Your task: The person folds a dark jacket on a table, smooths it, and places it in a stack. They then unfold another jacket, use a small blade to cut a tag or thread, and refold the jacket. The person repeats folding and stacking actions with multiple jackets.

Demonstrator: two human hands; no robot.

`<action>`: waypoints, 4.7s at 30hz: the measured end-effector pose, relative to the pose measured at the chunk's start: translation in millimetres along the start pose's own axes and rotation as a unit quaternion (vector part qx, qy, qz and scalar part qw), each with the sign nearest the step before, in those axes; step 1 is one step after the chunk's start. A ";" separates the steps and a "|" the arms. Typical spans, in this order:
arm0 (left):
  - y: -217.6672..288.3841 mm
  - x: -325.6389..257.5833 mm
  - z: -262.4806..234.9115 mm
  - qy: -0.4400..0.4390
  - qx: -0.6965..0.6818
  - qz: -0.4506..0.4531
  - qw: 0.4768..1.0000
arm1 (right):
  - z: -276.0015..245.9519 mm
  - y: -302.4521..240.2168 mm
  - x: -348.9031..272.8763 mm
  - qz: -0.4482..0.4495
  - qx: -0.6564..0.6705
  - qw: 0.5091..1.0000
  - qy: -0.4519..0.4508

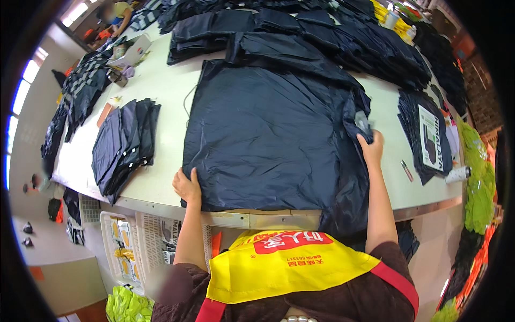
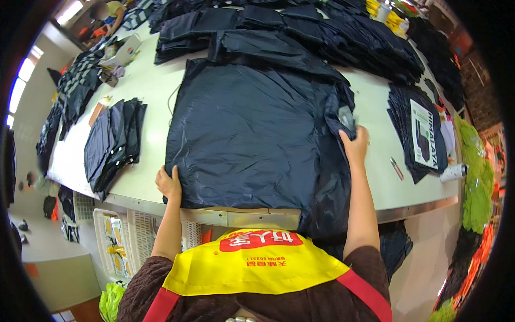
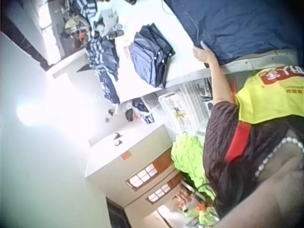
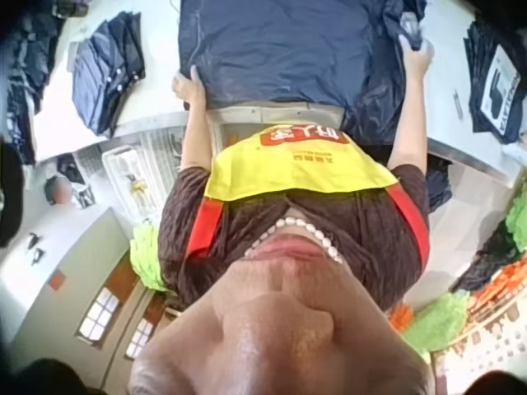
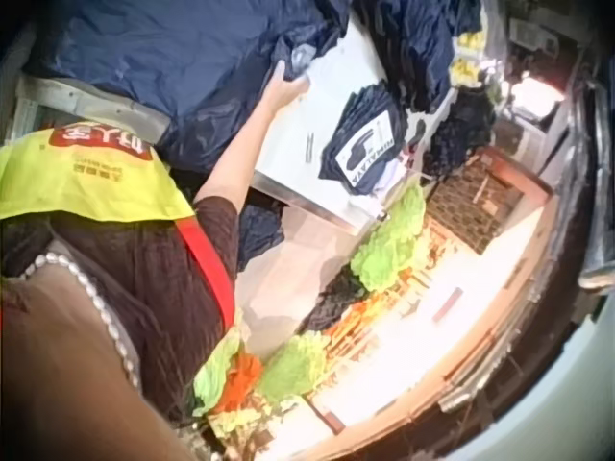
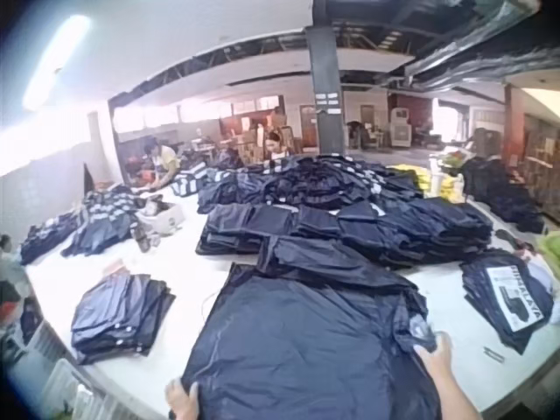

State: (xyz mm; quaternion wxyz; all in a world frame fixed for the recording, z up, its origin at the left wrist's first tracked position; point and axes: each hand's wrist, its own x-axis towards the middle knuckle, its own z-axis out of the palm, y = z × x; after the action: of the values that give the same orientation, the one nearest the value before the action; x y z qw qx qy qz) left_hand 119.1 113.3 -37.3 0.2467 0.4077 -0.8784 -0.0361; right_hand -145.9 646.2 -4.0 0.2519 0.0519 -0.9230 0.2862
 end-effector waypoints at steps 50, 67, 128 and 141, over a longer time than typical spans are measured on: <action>243.3 -191.9 -17.2 -0.333 -0.247 0.720 0.557 | -136.8 -85.2 -265.1 0.347 0.772 0.445 0.293; -94.9 -4.9 -67.1 -0.306 0.101 0.138 0.937 | -62.8 -153.5 -214.7 -0.187 0.034 0.934 -0.304; 5.4 24.9 -50.4 -0.454 -0.036 0.194 0.869 | -15.1 -75.5 -95.4 -0.102 0.076 0.929 -0.348; 32.0 24.7 -112.1 -0.414 -0.549 -0.390 0.612 | -12.1 -68.2 -86.5 -0.080 0.063 0.941 -0.323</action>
State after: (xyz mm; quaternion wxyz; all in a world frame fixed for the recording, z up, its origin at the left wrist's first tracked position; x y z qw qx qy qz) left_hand 135.2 131.9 79.3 -0.0034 0.4420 -0.4609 -0.7696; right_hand -49.2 592.0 -4.0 -0.0412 0.2312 -0.9275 0.2908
